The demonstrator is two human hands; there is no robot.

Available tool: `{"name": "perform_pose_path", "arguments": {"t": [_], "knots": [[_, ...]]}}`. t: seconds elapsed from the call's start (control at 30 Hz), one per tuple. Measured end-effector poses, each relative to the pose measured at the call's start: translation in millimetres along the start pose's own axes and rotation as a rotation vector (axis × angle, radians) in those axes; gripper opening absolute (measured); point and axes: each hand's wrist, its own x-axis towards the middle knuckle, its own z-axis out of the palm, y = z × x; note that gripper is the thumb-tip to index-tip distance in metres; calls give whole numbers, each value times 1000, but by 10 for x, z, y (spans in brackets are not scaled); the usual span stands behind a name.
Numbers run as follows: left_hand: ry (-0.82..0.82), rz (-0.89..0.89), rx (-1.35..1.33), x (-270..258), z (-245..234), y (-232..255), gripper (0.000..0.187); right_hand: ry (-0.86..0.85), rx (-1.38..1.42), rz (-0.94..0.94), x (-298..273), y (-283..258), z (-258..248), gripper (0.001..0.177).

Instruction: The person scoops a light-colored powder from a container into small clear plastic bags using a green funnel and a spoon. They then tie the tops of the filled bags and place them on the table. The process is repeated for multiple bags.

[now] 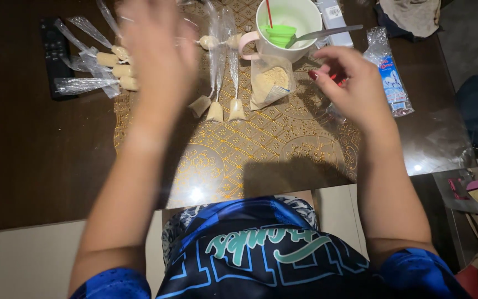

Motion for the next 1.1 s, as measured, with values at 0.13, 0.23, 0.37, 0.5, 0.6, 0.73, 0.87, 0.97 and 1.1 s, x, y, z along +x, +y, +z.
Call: {"name": "perform_pose_path", "arguments": {"t": [0.13, 0.23, 0.37, 0.5, 0.6, 0.73, 0.87, 0.97, 1.1], "knots": [[-348, 122, -276, -182, -9, 606, 49, 67, 62, 115, 32, 152, -54, 12], [-474, 17, -420, -261, 98, 679, 58, 344, 51, 138, 74, 367, -148, 22], [-411, -90, -495, -376, 327, 654, 101, 122, 303, 211, 358, 680, 10, 31], [-652, -241, -284, -481, 444, 870, 134, 245, 312, -29, 545, 714, 210, 19], [-493, -202, -271, -533, 532, 990, 132, 375, -47, -306, 569, 574, 76, 16], [-494, -253, -270, -584, 698, 1024, 126, 363, 154, -194, 613, 343, -62, 18], [-441, -266, -331, -645, 810, 1043, 107, 444, 398, -335, 397, 175, -126, 8], [-416, -264, -376, -663, 824, 1055, 104, 330, 527, -357, 50, -27, -94, 9], [-414, -259, -451, -674, 802, 1069, 102, 41, 45, -466, -145, -116, -42, 34]]}}
